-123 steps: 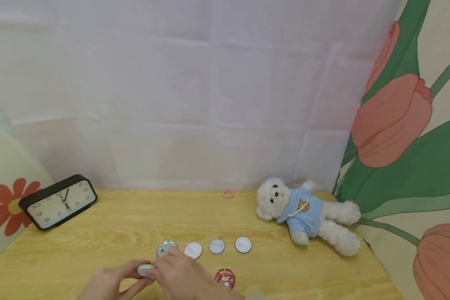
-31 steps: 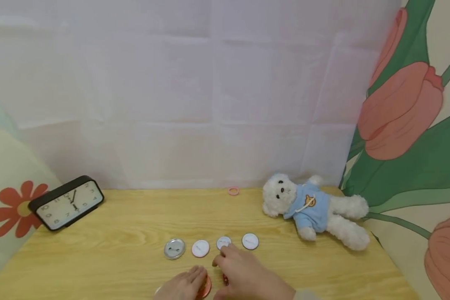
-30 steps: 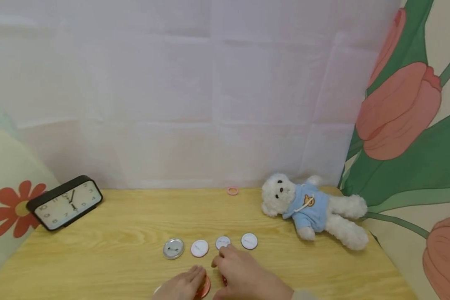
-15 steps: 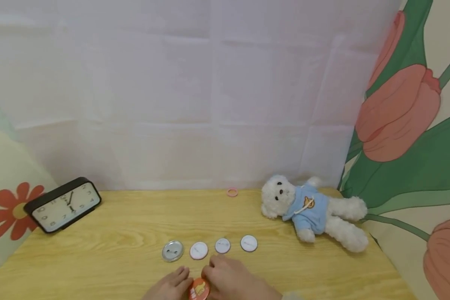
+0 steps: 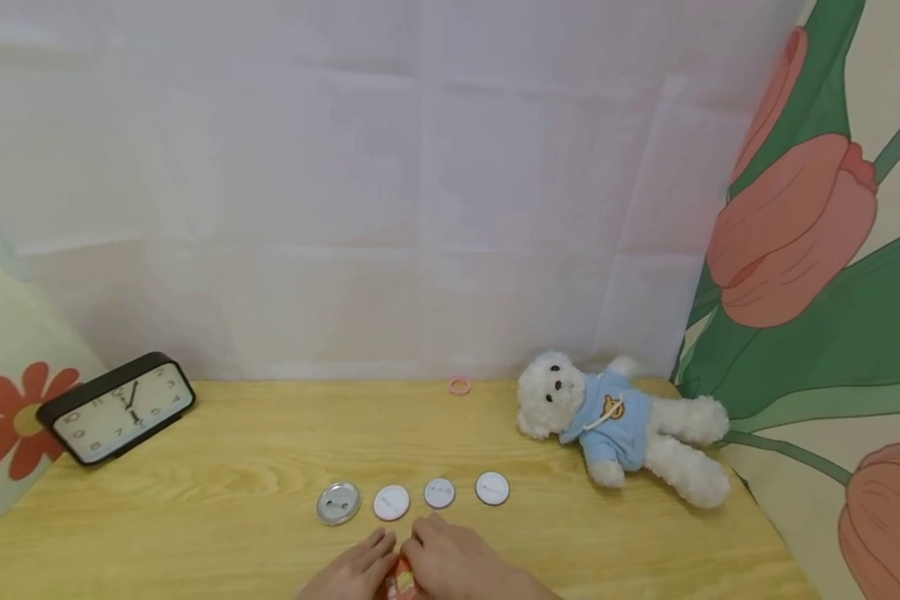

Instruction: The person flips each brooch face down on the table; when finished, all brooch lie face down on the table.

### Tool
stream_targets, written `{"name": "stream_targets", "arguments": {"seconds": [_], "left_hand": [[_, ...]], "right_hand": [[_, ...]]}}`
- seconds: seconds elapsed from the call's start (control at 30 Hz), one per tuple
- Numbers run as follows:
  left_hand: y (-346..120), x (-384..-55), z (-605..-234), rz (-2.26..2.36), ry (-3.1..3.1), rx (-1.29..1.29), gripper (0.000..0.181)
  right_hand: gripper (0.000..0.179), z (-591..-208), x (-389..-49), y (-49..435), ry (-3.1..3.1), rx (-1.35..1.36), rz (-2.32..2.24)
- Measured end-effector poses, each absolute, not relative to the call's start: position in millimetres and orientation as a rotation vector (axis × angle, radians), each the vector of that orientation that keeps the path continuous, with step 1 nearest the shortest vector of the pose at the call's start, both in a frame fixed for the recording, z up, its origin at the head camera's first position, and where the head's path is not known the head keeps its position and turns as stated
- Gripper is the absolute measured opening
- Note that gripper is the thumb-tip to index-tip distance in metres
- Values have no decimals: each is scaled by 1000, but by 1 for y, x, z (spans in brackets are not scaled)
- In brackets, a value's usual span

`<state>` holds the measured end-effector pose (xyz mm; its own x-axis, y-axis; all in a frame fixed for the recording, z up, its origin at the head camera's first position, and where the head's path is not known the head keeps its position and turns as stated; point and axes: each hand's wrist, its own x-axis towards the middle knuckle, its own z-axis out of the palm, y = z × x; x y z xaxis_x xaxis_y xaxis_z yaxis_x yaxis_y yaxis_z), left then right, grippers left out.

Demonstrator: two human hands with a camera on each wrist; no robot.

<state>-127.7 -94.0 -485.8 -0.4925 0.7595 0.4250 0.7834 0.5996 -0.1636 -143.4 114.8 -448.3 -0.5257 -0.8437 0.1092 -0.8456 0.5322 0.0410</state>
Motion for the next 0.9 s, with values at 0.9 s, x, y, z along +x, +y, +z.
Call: {"name": "stream_targets", "arguments": {"seconds": [0.9], "left_hand": [[-95, -128, -381, -586, -2717, -1025, 55]], "right_hand": [[53, -393, -139, 112, -2405, 1157, 259]]}}
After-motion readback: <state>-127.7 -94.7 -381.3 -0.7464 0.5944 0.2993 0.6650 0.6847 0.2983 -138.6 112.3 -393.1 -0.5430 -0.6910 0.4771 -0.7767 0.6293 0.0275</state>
